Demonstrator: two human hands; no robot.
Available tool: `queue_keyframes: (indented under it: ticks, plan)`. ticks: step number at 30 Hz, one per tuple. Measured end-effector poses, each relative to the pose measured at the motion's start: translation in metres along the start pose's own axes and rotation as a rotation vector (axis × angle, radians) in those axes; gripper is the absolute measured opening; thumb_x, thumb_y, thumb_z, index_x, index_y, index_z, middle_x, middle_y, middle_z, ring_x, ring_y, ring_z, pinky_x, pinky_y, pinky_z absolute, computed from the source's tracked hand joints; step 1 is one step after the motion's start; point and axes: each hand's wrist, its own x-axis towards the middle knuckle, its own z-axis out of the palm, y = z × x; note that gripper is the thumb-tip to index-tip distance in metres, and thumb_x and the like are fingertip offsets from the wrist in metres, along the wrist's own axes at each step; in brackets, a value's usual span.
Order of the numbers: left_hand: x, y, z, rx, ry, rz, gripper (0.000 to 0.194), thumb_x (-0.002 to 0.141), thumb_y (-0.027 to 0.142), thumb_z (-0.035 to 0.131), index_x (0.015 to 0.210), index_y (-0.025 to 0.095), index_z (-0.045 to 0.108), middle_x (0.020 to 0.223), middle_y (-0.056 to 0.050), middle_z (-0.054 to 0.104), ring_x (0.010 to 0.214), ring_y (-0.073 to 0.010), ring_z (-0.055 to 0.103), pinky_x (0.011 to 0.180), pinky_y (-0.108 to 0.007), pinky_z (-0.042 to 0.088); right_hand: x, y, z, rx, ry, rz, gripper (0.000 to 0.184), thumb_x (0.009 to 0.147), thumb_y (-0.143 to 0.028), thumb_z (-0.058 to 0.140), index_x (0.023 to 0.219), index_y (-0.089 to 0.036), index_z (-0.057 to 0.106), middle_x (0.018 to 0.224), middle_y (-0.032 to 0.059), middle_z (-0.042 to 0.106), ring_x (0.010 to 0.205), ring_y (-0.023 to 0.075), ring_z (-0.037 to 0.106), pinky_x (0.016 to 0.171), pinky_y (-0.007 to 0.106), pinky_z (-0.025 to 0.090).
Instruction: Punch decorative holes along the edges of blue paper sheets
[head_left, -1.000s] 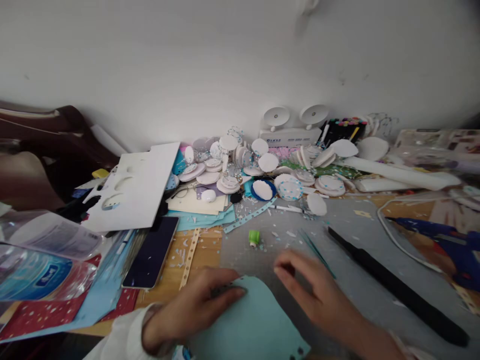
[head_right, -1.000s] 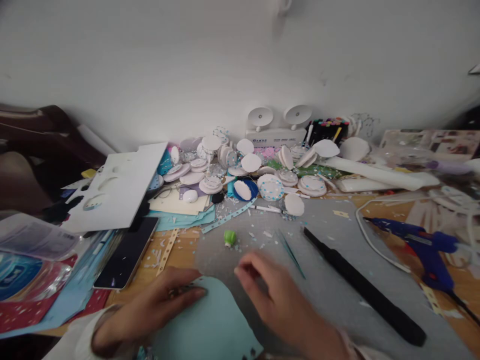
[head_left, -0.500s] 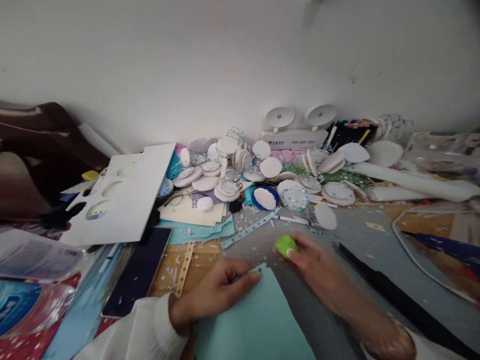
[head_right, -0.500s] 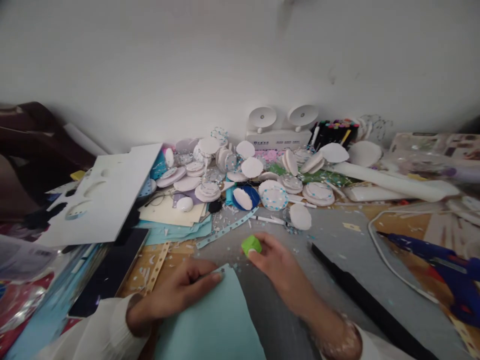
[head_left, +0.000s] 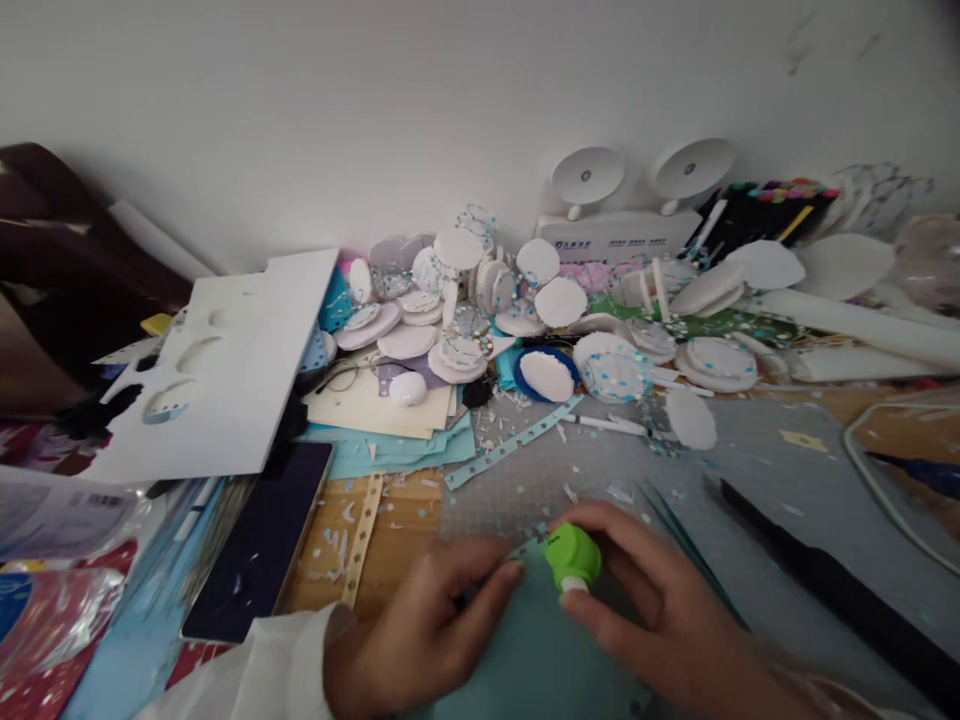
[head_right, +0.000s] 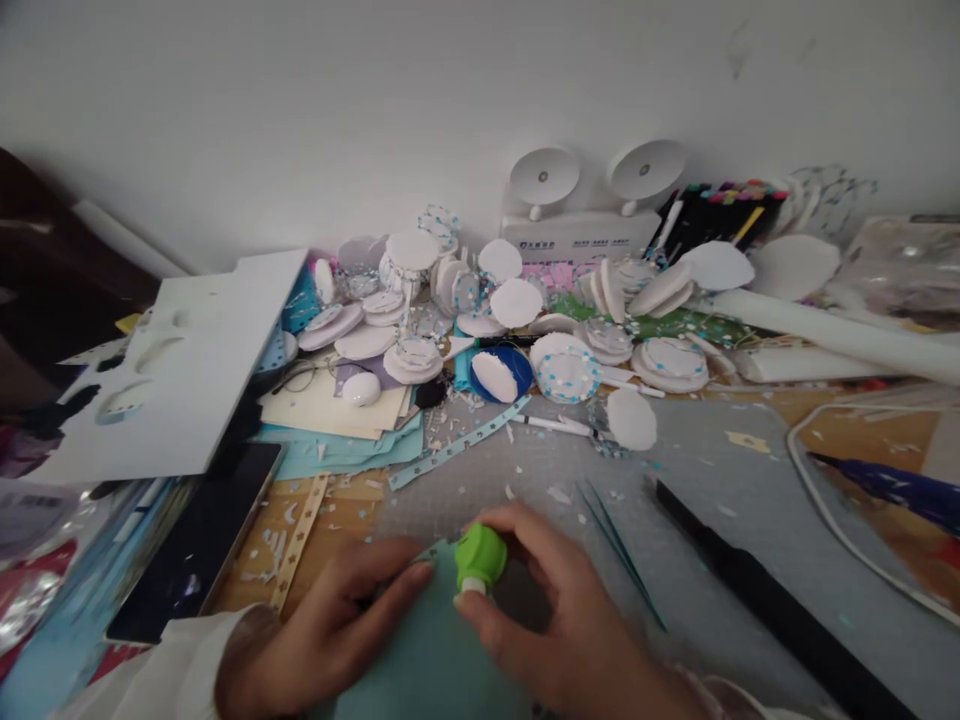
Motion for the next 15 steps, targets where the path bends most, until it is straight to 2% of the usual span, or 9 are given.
queue_keyframes:
  ticks: [4, 7, 10, 15]
  plan:
    - [-0.002, -0.006, 0.003, 0.015, 0.0, -0.001, 0.034, 0.099, 0.029, 0.041, 0.067, 0.018, 0.045, 0.061, 0.004, 0.041, 0.057, -0.0099, 0.04, 0.051, -0.021, 0.031, -0.002, 0.003, 0.005, 0.099, -0.022, 0.072, 0.026, 0.076, -0.024, 0.068, 0.102, -0.026, 0.064, 0.093, 0.0046, 0.071, 0.084, 0.0207, 0.07, 0.073, 0.031, 0.06]
    - [-0.002, -0.009, 0.005, 0.012, 0.006, 0.011, 0.034, 0.099, 0.029, 0.041, 0.067, 0.018, 0.044, 0.061, 0.004, 0.039, 0.056, -0.0098, 0.039, 0.051, -0.021, 0.03, 0.0, 0.003, 0.006, 0.2, -0.089, 0.121, 0.028, 0.075, -0.024, 0.07, 0.102, -0.025, 0.066, 0.092, 0.0041, 0.07, 0.084, 0.0203, 0.07, 0.074, 0.031, 0.059]
    - [-0.002, -0.01, 0.008, 0.027, 0.013, 0.016, 0.034, 0.099, 0.03, 0.043, 0.067, 0.018, 0.045, 0.06, 0.004, 0.041, 0.056, -0.0097, 0.04, 0.052, -0.021, 0.03, 0.004, 0.002, 0.004, 0.25, -0.14, 0.203, 0.03, 0.071, -0.026, 0.076, 0.1, -0.024, 0.068, 0.088, 0.0032, 0.071, 0.082, 0.0202, 0.07, 0.072, 0.031, 0.059]
    - [-0.003, -0.011, 0.011, 0.027, 0.044, 0.013, 0.035, 0.099, 0.03, 0.043, 0.067, 0.017, 0.047, 0.06, 0.004, 0.043, 0.056, -0.0095, 0.042, 0.052, -0.021, 0.031, 0.005, 0.005, 0.002, 0.295, -0.132, 0.275, 0.042, 0.063, -0.036, 0.084, 0.099, -0.022, 0.068, 0.086, 0.0042, 0.071, 0.081, 0.022, 0.07, 0.073, 0.034, 0.059]
